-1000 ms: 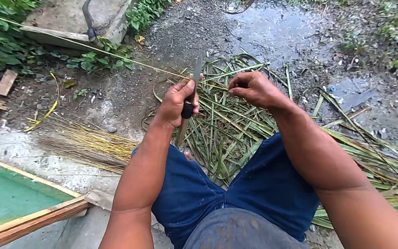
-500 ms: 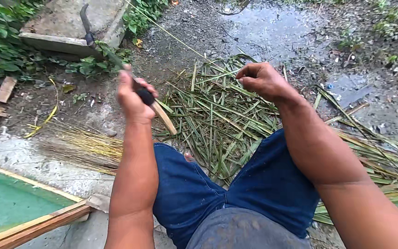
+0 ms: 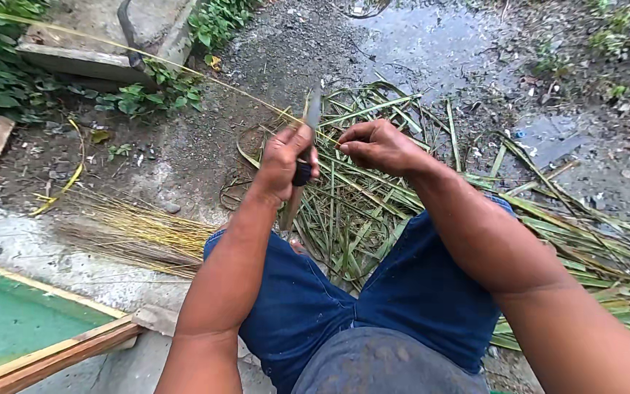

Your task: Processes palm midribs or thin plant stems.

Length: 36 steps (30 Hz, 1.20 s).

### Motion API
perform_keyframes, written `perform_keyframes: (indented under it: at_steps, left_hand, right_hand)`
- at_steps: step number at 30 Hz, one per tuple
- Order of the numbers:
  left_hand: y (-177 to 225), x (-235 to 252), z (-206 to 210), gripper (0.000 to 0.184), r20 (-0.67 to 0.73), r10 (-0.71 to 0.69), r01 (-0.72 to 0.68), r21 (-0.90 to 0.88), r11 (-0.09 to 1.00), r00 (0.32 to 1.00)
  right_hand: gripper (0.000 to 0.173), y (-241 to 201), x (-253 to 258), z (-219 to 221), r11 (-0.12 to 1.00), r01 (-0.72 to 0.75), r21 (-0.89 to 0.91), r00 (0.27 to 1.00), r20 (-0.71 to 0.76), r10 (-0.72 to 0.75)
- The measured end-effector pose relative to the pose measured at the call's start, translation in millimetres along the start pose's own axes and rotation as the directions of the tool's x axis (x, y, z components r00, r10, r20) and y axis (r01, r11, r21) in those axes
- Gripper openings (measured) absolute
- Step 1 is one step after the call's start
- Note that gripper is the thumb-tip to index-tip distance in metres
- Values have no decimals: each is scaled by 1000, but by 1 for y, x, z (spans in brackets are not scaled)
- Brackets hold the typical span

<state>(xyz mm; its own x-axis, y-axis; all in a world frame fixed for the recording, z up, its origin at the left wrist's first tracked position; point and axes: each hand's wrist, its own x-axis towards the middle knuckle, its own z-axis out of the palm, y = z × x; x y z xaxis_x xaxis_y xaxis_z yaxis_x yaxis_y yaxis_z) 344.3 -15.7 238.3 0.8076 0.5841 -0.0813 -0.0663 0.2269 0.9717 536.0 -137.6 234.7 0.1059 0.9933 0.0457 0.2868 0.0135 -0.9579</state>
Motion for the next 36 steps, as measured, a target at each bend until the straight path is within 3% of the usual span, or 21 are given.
perform_keyframes:
  at_steps: [2,4,7,9,15,17,21,23,26,28,32,34,36]
  left_hand:
    - [-5,1,7,35,75,-82,78,44,996,994]
    - [1,4,-3,36,68,-29,28,10,1000,997]
    - [21,10,-35,41,-93,139,-149,-104,983,986]
    - [23,11,-41,42,-171,154,-183,-166,969,973]
    - [-3,1,12,38,38,-120,119,28,993,992]
    - [3,4,-2,38,37,-35,35,-13,999,999]
    - [18,6,-28,39,-128,121,-138,-136,981,984]
    - [13,3,-17,38,-115,83,-95,-107,990,990]
    - [1,-1,3,38,10,-48,49,-51,998,999]
    - [5,2,-7,39,25,-9,10,-66,998,1000]
    - [21,6,-30,39,-150,111,-130,-127,983,982]
    - [12,3,-13,37,-127,44,-54,-78,995,991]
    - [-1,0,9,35,-18,-63,63,-23,998,998]
  right_hand:
    - [16,1,1,0,999,30,25,1000,-7,-30]
    - [15,-1,-1,-4,999,43,-12,999,9,-42]
    - [14,-1,-4,-12,994,40,-101,999,14,-39]
    - [13,2,-4,-13,992,21,-127,1000,-3,-22]
    - [10,0,0,1,997,41,-59,997,-70,-45]
    - [10,-2,-2,-1,995,52,-86,996,-72,-58]
    - [9,0,-4,-8,988,52,-144,995,-81,-64]
    - [9,0,-3,-6,987,50,-150,995,-82,-63]
    - [10,-1,-2,-3,986,63,-156,993,-86,-77]
    - [9,-1,-3,-6,986,62,-152,994,-83,-75]
    - [8,-1,-6,-10,992,47,-120,995,-87,-58]
    - [8,-1,-3,-6,995,39,-88,994,-100,-48]
    - [9,-1,0,0,997,49,-53,993,-109,-55]
